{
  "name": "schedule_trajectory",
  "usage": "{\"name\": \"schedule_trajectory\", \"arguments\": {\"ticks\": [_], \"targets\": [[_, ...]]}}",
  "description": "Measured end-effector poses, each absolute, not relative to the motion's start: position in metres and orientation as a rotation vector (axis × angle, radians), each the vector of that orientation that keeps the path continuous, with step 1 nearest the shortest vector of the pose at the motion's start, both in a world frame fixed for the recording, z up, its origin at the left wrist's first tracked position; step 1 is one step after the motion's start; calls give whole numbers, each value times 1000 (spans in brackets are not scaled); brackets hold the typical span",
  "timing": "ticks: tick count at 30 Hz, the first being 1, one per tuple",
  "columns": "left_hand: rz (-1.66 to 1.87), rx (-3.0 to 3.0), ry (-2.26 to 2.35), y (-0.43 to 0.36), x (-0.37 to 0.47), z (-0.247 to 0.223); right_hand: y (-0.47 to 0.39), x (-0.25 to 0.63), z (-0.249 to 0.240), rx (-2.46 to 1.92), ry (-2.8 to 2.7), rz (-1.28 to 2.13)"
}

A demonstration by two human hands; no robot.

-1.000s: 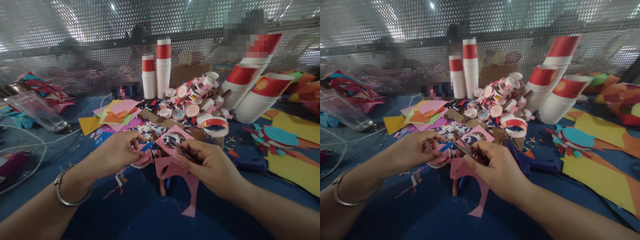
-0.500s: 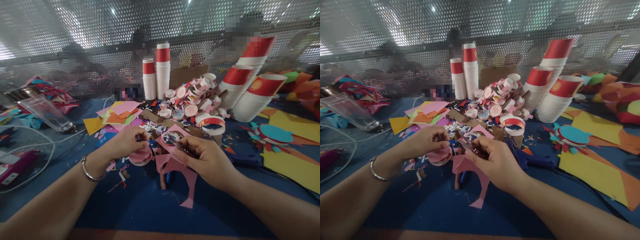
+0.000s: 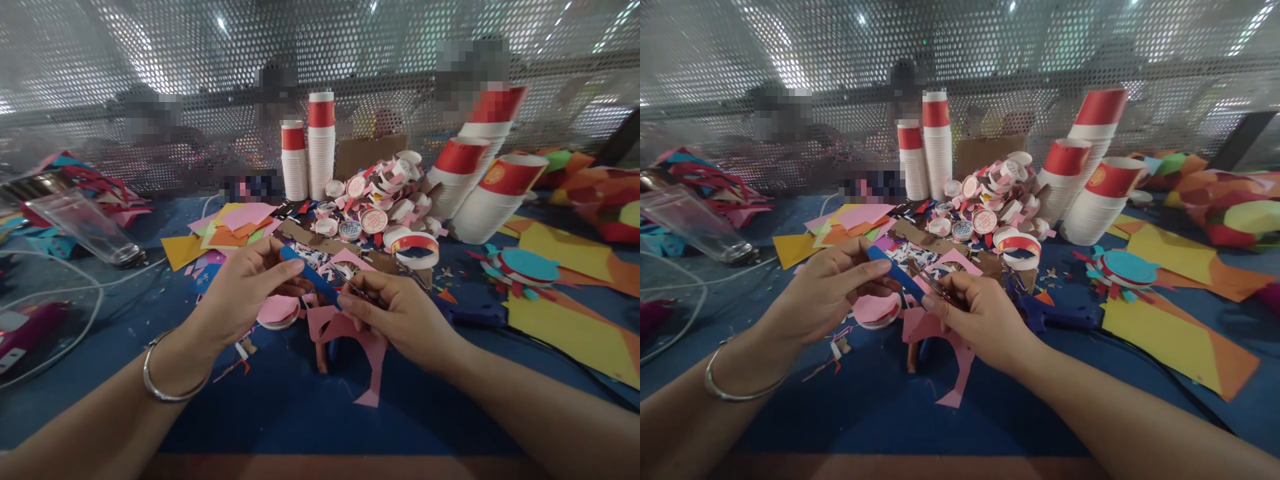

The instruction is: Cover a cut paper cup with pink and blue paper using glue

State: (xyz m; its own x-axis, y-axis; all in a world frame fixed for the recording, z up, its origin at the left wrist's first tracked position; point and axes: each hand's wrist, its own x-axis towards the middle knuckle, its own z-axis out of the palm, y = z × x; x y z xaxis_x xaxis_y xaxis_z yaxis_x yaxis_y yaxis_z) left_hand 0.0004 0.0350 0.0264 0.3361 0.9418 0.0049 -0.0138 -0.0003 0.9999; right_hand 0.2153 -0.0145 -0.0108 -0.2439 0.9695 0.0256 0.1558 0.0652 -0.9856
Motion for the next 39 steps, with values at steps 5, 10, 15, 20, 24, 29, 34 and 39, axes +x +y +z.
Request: {"name": "schedule_trajectory", "arguments": {"ticks": [5,10,15,20,24,29,34,39], "targets": [[1007,1259,942,36,-2,25,-17,215,-12,-1144,-1439,1365],[832,1420,938,37,-13,27,-16,218,-15,-1110,-1419,1367],[461,1742,922,37,-18,32,-15,219,-14,-1081,-1471,1345],[395,1806,843,33,-6,26,-16,217,-10,-1055,-1568,1315],[649,1594,921,27,4,20,-18,217,-8,-1073,-1545,1302],[896,1172,953,15,15,16,-19,217,-9,-1001,-1479,1243],[961,956,902,4,27,10,-18,215,-13,-962,-1432,1282],[983,873,923,-1,35,2,-18,213,-15,-1025,-1449,1300]]}}
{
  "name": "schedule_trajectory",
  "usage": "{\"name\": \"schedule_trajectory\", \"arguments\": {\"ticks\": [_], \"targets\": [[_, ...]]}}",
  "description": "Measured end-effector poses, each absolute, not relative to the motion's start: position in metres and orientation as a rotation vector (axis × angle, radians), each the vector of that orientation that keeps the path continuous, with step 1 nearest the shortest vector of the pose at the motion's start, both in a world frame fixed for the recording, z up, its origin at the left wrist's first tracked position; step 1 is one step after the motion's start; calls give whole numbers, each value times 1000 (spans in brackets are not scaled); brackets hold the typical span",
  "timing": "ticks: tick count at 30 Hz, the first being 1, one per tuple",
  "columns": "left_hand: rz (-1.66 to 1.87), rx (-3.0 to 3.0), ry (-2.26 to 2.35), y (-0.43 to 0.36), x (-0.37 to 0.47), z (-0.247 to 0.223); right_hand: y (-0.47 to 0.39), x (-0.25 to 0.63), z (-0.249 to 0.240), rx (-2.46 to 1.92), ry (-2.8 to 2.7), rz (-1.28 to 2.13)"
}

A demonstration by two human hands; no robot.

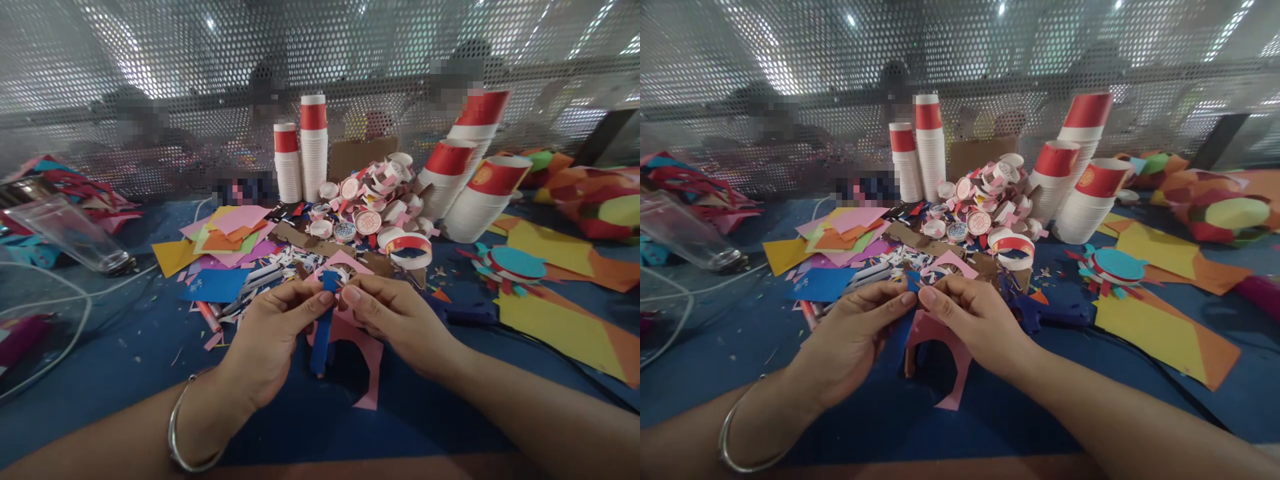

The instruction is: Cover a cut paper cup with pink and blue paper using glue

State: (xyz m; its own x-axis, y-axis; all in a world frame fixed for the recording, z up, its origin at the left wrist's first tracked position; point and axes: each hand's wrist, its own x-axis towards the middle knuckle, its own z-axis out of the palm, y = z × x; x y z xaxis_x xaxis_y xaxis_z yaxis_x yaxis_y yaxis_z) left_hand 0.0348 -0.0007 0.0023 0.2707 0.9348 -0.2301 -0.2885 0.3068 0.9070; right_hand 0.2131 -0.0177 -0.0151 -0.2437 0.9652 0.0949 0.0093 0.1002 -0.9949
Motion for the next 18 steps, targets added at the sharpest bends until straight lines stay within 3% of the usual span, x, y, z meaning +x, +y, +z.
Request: {"name": "schedule_trajectory", "arguments": {"ticks": [18], "targets": [[818,825,899,-8,37,-3,-16,213,-15,-1095,-1531,1186]]}}
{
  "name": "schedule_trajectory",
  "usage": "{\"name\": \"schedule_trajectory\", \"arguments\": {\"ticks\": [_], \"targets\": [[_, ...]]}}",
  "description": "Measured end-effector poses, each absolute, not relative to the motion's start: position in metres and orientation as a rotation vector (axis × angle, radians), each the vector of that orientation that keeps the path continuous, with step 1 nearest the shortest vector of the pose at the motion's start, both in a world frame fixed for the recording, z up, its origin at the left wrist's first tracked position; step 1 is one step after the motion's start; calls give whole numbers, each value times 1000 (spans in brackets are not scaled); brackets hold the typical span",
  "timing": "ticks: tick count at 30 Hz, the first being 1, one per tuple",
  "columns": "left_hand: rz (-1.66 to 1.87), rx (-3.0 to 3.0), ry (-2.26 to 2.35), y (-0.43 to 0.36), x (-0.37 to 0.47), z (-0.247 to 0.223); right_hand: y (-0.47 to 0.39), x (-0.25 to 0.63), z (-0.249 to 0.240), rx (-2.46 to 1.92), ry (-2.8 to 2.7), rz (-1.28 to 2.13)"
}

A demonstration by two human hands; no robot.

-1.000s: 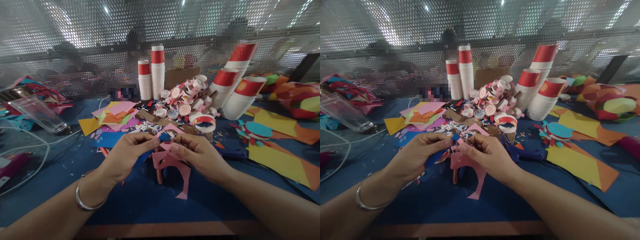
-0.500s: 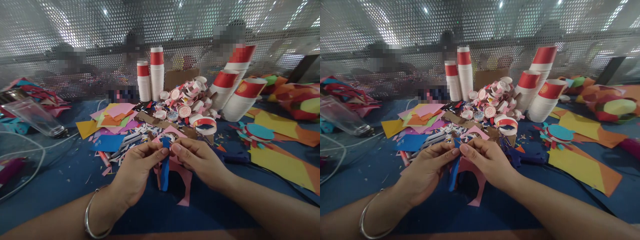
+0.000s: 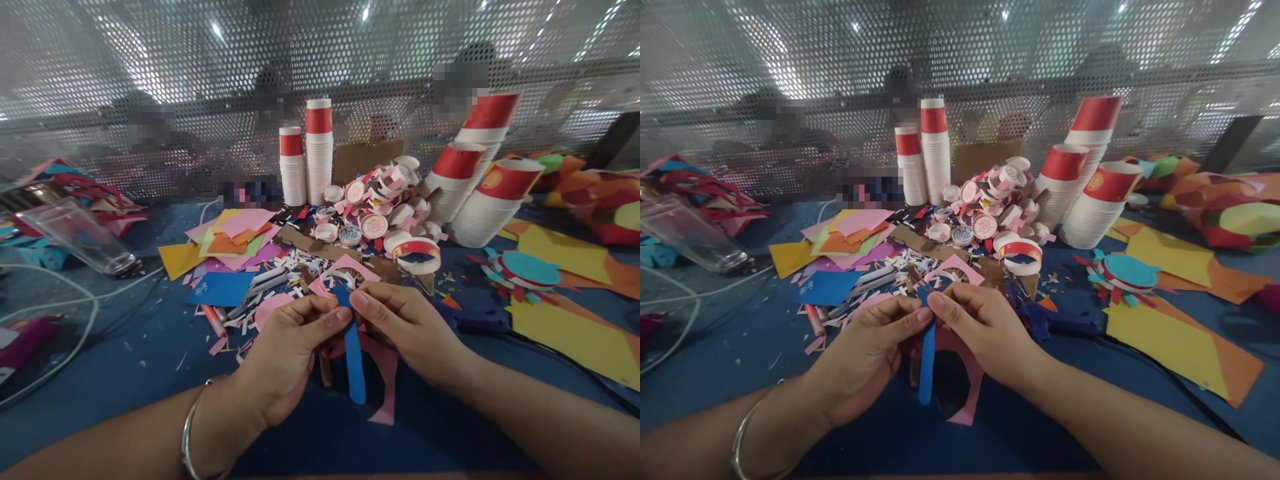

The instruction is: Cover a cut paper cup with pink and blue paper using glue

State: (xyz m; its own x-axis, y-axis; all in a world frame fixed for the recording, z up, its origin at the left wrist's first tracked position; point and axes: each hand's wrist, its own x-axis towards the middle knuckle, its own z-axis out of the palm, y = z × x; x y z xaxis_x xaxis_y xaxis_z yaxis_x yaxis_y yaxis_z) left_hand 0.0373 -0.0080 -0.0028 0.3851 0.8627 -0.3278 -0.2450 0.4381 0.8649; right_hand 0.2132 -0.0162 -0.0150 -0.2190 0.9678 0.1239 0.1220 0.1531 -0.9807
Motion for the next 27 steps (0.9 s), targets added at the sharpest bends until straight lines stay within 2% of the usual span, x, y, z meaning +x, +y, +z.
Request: {"name": "schedule_trajectory", "arguments": {"ticks": [4,17,27], "targets": [[809,804,894,-10,37,-2,-16,212,-12,-1113,-1563,1133],[815,880,864,-2,32,7,-16,215,-17,-1075,-1400,1284],[696,1462,994,21,11,21,-12,225,-15,-1173,-1578,1245]]}}
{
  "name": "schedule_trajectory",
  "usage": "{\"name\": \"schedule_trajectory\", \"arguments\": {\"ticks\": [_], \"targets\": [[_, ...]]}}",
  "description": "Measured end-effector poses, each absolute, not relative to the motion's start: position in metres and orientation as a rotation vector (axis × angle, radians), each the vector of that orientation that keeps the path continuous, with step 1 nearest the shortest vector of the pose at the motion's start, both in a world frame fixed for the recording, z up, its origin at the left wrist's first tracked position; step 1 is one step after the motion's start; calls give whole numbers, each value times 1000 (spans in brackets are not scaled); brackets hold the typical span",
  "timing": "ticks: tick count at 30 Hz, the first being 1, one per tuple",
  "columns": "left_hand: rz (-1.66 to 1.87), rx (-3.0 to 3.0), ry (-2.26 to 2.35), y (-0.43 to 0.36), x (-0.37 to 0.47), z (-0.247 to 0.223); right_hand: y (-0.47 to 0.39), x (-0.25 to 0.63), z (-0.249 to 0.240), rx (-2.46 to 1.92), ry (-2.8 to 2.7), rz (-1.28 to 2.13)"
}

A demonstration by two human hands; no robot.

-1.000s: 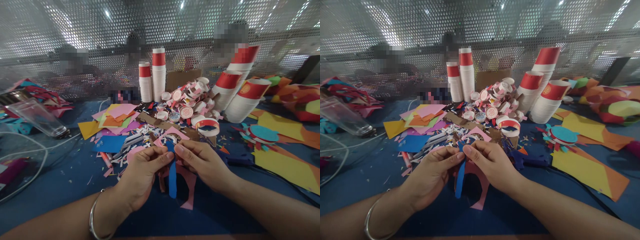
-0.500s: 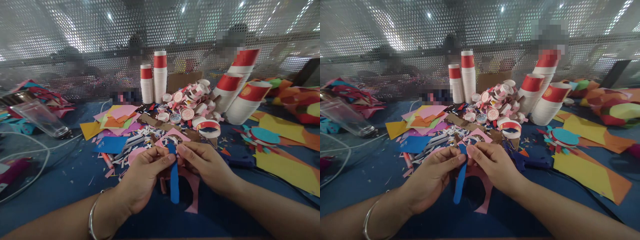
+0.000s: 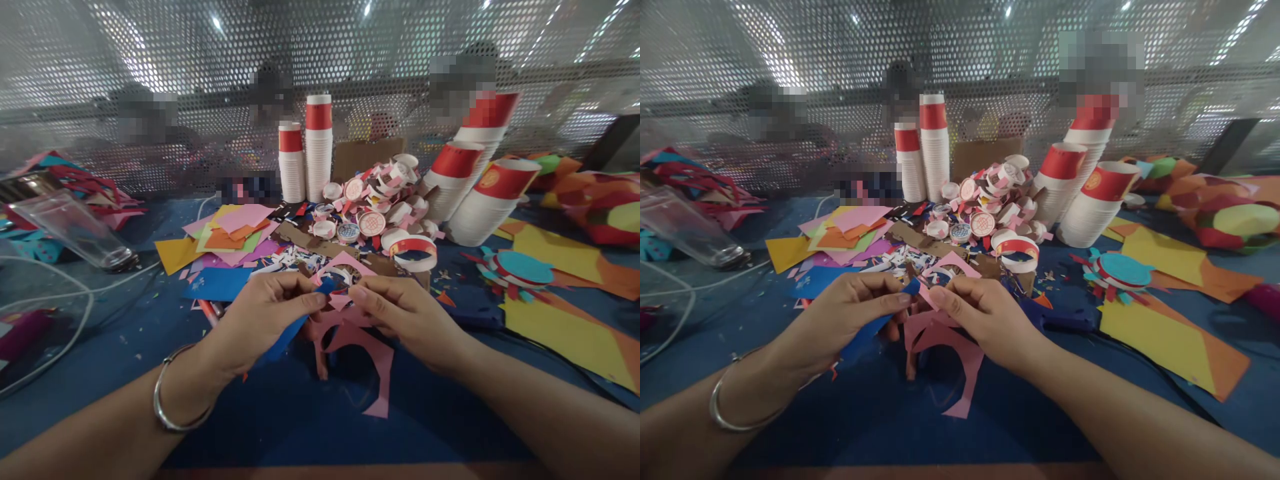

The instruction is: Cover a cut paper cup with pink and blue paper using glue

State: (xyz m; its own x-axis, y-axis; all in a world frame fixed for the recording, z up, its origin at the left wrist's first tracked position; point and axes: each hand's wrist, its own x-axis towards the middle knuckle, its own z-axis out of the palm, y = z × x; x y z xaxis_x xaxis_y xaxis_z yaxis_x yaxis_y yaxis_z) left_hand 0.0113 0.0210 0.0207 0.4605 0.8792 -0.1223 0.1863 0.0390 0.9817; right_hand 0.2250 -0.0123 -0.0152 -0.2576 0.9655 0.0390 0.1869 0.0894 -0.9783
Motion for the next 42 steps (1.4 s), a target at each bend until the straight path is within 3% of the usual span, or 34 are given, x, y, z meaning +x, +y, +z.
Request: {"name": "schedule_trajectory", "arguments": {"ticks": [10,42], "targets": [[505,1659,1007,29,3,23,-11,227,-11,-1188,-1757,1219],[447,1780,1001,35,-24,43,-13,226,-9,-1217,-1841,1110]]}}
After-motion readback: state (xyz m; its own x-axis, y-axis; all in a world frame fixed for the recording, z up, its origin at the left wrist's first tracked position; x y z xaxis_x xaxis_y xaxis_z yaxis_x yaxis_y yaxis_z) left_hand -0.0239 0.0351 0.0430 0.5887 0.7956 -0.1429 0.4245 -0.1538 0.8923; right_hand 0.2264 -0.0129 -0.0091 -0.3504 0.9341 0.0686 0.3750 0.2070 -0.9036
